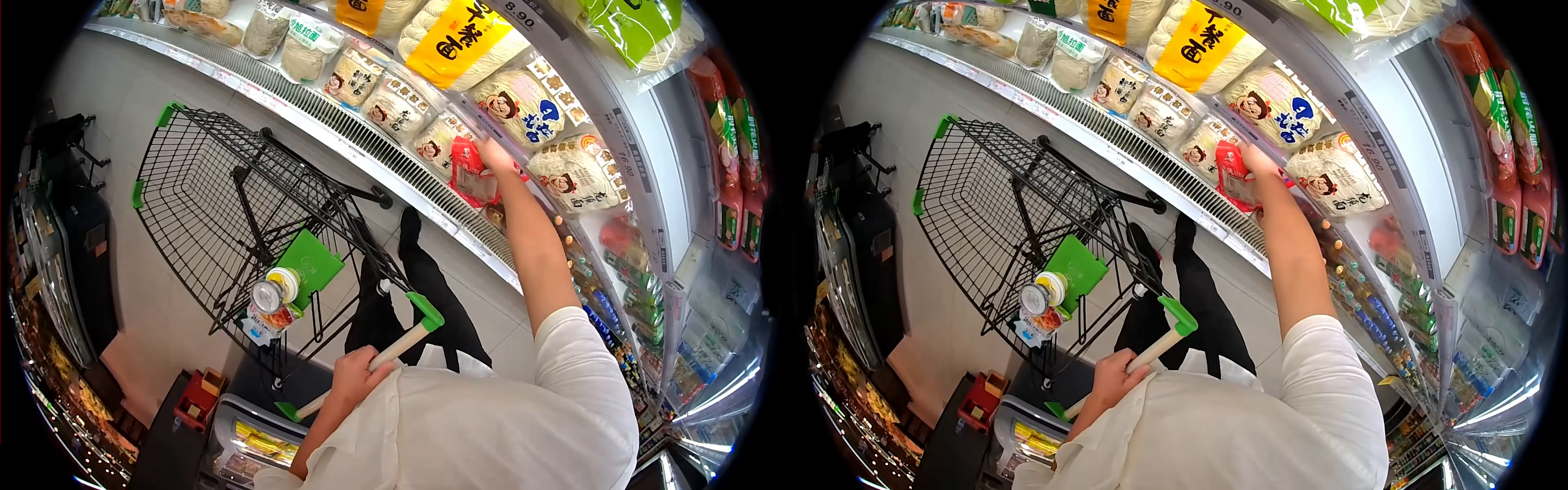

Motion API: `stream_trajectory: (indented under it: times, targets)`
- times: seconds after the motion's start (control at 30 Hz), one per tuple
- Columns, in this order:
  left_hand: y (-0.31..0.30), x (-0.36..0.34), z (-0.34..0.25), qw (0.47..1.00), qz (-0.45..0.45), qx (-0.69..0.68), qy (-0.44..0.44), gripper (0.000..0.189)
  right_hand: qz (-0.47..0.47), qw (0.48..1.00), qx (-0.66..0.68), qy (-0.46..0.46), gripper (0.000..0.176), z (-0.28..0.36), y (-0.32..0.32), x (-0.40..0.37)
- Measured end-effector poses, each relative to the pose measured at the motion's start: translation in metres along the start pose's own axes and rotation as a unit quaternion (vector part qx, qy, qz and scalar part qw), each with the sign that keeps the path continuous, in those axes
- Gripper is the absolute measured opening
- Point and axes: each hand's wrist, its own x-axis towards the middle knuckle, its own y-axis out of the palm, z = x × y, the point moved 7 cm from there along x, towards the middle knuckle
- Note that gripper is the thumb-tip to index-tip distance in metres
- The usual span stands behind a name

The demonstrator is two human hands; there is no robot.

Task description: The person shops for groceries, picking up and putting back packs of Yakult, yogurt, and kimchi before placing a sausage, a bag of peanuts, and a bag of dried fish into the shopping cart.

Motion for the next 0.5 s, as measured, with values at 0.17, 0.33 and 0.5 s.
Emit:
stream_trajectory:
  times: [0.17,0.33,0.5]
  targets:
    - [-0.033,0.022,-0.012,0.984,-0.108,-0.138,-0.013,0.023,-0.085,0.992,-0.003,-0.098,0.041,0.003,-0.003,-0.020]
    - [-0.097,0.134,-0.116,0.964,-0.184,-0.051,0.186,0.015,-0.083,0.990,-0.007,-0.118,0.038,0.050,-0.021,-0.092]
    - [-0.077,0.294,-0.148,0.926,-0.158,0.280,0.199,0.069,-0.049,0.981,0.017,-0.186,0.033,0.091,-0.022,-0.152]
